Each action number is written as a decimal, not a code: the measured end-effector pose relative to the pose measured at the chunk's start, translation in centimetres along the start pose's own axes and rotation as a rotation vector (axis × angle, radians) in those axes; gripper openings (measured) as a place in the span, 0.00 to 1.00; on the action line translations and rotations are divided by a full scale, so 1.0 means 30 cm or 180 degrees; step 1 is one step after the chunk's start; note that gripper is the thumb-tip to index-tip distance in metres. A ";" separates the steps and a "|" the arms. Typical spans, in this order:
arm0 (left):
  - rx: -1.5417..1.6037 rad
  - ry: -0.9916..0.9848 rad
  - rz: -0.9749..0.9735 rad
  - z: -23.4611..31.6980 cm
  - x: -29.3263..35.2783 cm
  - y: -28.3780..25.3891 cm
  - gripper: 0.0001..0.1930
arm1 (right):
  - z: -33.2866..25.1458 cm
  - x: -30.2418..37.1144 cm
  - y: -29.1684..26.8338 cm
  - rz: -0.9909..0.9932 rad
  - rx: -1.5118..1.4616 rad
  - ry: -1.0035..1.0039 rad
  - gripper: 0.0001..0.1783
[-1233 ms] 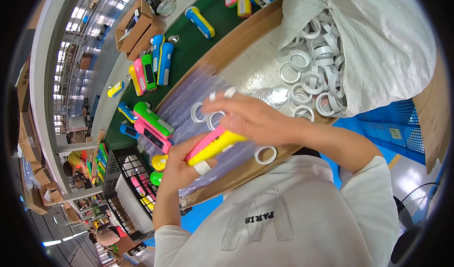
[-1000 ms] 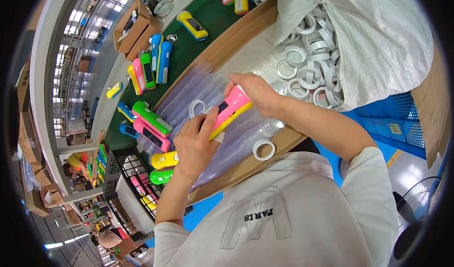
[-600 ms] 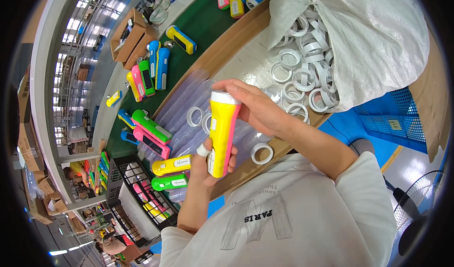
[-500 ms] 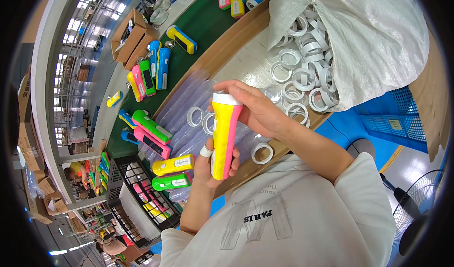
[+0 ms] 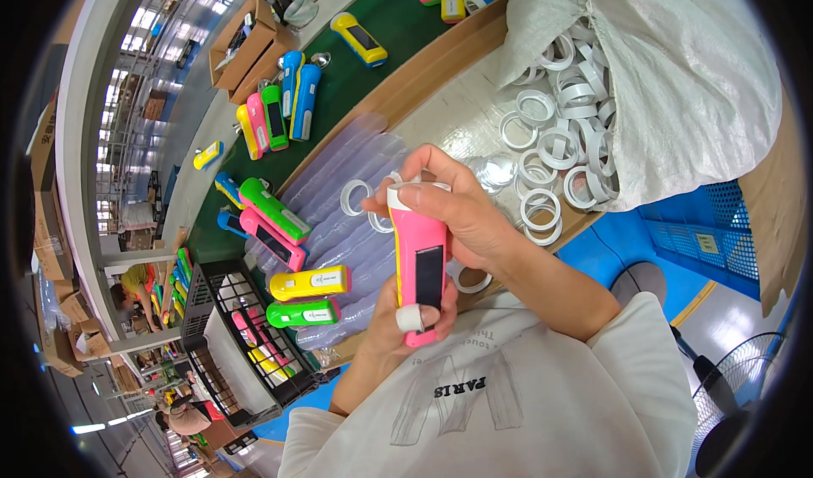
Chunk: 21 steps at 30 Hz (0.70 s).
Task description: Manually assemble flashlight components by fitting lens covers onto colored flashlight bodies on an assembly line.
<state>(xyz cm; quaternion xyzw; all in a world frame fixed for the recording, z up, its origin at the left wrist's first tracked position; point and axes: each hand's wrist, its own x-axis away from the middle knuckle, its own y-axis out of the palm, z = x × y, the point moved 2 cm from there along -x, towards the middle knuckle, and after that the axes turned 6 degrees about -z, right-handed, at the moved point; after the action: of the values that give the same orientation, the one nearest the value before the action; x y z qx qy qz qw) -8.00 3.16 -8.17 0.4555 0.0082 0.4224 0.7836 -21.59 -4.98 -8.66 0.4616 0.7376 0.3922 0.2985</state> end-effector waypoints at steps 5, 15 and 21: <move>0.0960 -0.0100 -0.0566 -0.030 0.031 0.075 0.36 | 0.040 0.022 0.007 -0.0848 -0.1359 -0.0392 0.14; -0.3484 0.1231 0.1023 0.000 -0.064 -0.078 0.25 | 0.016 0.025 -0.036 0.0629 0.0976 -0.0314 0.14; 0.0972 -0.0096 -0.0549 0.027 -0.065 -0.108 0.35 | -0.025 0.001 -0.099 0.0489 0.0200 0.0254 0.20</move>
<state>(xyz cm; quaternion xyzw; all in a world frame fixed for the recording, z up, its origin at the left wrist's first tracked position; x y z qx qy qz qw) -6.80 0.55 -10.74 0.5731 0.0996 0.3405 0.7387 -23.54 -5.99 -10.81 0.5100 0.7232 0.4087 0.2233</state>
